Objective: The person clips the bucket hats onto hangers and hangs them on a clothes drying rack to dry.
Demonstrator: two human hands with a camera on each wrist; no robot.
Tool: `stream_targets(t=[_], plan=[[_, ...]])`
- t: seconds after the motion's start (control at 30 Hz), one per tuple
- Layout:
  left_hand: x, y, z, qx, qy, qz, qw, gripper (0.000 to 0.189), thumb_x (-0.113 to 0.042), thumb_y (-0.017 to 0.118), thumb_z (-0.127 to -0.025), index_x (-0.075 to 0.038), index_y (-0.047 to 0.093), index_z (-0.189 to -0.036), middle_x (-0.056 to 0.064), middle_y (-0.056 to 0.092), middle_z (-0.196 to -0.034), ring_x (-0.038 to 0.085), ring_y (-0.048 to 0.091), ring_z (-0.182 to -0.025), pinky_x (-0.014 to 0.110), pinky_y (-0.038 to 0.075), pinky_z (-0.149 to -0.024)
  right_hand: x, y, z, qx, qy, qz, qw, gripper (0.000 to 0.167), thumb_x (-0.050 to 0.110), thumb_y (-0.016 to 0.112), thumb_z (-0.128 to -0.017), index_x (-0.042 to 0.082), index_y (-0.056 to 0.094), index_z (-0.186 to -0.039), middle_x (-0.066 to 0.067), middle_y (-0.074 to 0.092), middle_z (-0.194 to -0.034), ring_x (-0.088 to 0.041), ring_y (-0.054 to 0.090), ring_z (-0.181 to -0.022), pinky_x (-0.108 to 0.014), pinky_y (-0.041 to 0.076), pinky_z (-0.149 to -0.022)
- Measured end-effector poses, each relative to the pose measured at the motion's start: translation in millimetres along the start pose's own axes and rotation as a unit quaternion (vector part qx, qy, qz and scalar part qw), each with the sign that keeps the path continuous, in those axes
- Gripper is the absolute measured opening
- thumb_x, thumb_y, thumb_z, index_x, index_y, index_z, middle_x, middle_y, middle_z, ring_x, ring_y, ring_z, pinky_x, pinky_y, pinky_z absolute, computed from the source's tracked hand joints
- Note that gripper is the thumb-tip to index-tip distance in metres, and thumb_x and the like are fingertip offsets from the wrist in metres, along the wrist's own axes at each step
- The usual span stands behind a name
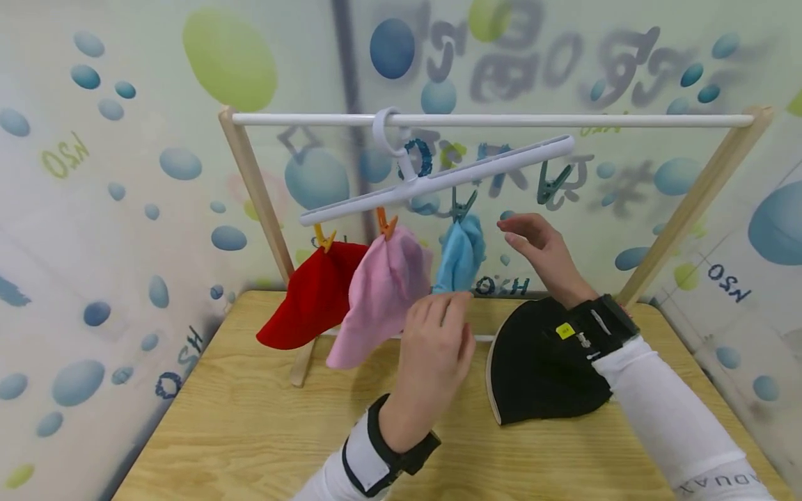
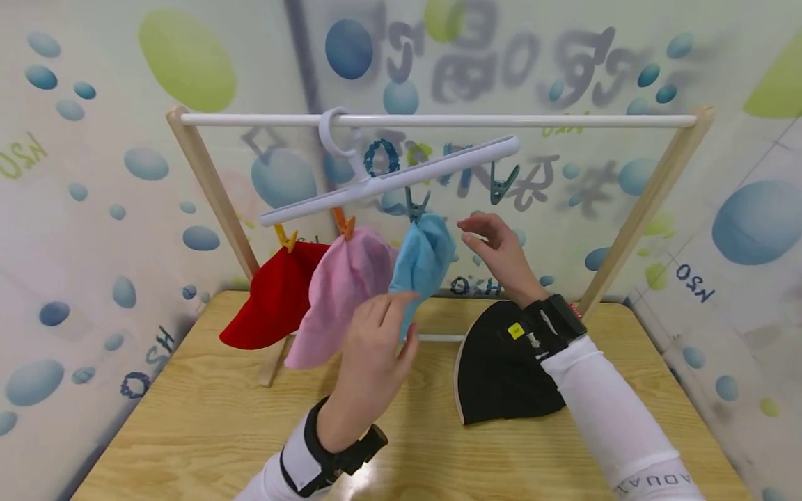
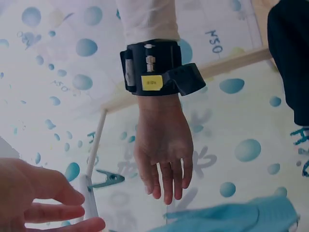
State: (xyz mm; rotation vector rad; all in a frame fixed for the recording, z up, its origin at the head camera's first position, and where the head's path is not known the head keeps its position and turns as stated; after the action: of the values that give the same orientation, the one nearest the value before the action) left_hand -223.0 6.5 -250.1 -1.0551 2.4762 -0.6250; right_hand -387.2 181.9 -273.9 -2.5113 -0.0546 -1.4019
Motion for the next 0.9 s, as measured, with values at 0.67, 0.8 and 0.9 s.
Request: stream_targets(t=[0.67, 0.8, 0.9], plan=[[-31.7, 87.0, 53.2, 0.145, 0.039, -0.066, 0.9864, 0.037, -0.023, 0.079, -0.077, -0.012, 0.063, -0.109, 0.003, 0.061, -0.104, 0.020, 0.059, -0.094, 0.032, 0.048, -0.080, -29, -61, 34.7, 0.014, 0.026, 0.046, 0.9985, 0.031, 0.015, 0.052, -0.101, 0.000, 0.051, -0.128, -0.010, 0.055, -0.126, -0.021, 0.049, -0.120, -0.034, 0.035, -0.103], [-30.9, 110.6, 63.9, 0.184, 0.045, -0.057, 0.9802, 0.034, -0.025, 0.079, -0.079, -0.012, 0.064, -0.107, 0.003, 0.062, -0.102, 0.020, 0.060, -0.093, 0.032, 0.050, -0.079, -91, -98, 30.3, 0.034, 0.001, -0.037, 0.9987, 0.032, 0.017, 0.058, -0.098, 0.009, 0.055, -0.129, -0.010, 0.054, -0.131, -0.022, 0.048, -0.124, -0.038, 0.034, -0.104], [-33.5, 127.9, 70.1, 0.224, 0.059, -0.035, 0.9721, 0.033, -0.027, 0.076, -0.082, -0.012, 0.065, -0.109, 0.003, 0.063, -0.104, 0.018, 0.061, -0.094, 0.030, 0.051, -0.079, -94, -109, 32.9, 0.018, 0.002, -0.007, 0.9998, 0.034, 0.021, 0.059, -0.097, 0.009, 0.055, -0.129, -0.009, 0.055, -0.130, -0.019, 0.048, -0.123, -0.036, 0.036, -0.102]])
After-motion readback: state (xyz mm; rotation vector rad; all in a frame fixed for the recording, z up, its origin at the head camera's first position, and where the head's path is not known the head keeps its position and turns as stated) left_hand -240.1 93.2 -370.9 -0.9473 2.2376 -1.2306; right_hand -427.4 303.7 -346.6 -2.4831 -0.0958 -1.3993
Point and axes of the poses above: each hand's wrist, its own z-axis away from the middle knuckle, its own y-axis out of the palm, x = y × z, the point moved 8 cm from there along -z, towards the middle knuckle
